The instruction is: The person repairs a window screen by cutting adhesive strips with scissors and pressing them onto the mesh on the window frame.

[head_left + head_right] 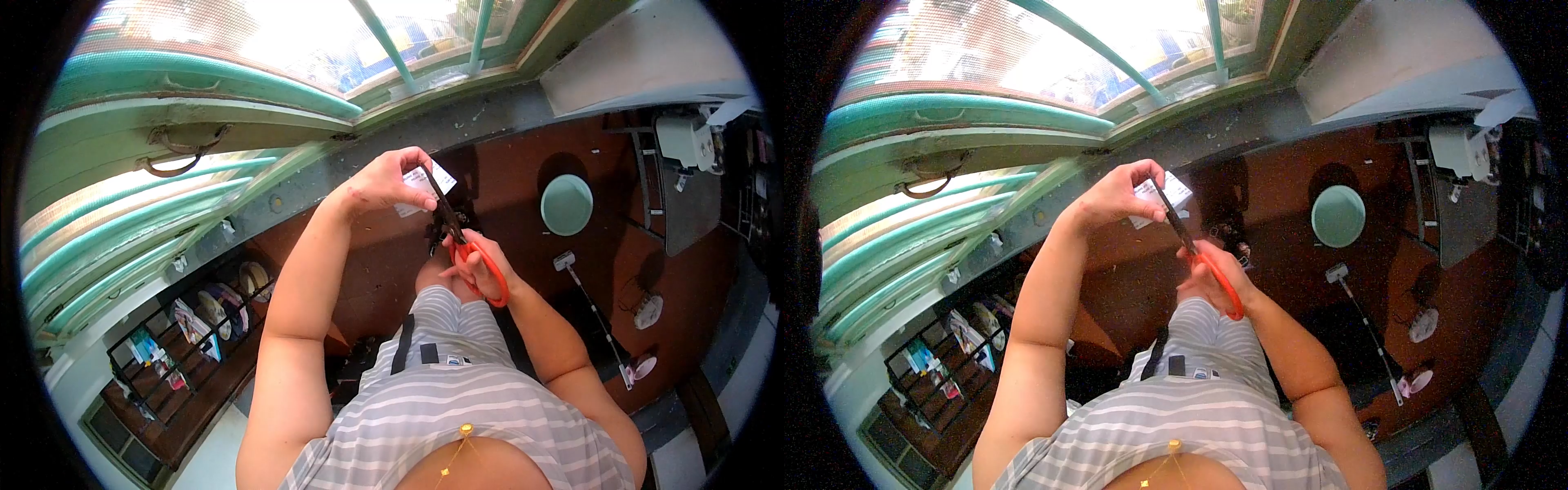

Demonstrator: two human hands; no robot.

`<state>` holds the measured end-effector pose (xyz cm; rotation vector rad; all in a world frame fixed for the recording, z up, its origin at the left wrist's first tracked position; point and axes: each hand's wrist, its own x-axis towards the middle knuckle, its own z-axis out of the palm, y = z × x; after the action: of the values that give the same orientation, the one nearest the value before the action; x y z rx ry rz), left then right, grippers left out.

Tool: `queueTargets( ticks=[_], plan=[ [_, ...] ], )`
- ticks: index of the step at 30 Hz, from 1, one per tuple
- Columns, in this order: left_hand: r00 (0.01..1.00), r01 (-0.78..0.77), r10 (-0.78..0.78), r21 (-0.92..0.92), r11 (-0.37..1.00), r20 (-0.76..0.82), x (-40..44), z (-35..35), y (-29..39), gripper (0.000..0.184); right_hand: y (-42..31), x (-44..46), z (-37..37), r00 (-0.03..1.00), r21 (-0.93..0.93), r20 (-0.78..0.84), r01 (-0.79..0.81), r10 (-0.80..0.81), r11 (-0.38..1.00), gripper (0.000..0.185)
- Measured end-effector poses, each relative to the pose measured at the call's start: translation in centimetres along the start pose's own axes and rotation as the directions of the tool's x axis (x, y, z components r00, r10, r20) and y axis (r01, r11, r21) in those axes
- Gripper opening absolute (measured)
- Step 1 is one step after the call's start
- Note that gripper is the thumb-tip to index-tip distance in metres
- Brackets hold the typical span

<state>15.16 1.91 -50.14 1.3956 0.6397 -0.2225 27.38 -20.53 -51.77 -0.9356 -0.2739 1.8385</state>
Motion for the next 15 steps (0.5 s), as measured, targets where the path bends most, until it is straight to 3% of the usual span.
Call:
queueTargets(
  ticks=[5, 8, 11, 15],
  plan=[
    [0.998, -0.055, 0.055, -0.109, 0.992, -0.002, -0.2, 0.1, -0.2, 0.043, 1.1, 0.1, 0.1, 0.997, -0.060, 0.054, 0.052, -0.049, 0.997, 0.088],
    [0.999, -0.034, 0.037, -0.321, 0.946, 0.002, -0.4, 0.2, -0.6, 0.036, 0.3, -0.1, 0.8, 0.996, -0.058, 0.092, 0.010, -0.005, 0.998, 0.103],
    [0.999, -0.008, 0.021, -0.245, 0.969, 0.049, -1.1, -0.3, -0.3, 0.040, -0.3, -0.3, 1.5, 0.992, 0.024, 0.105, 0.064, -0.066, 0.998, 0.104],
    [0.995, 0.010, 0.008, -0.167, 0.986, 0.104, -1.5, -0.8, 0.6, 0.039, -1.3, -0.9, 1.3, 0.983, -0.053, 0.167, 0.082, -0.072, 0.995, 0.107]
  ],
)
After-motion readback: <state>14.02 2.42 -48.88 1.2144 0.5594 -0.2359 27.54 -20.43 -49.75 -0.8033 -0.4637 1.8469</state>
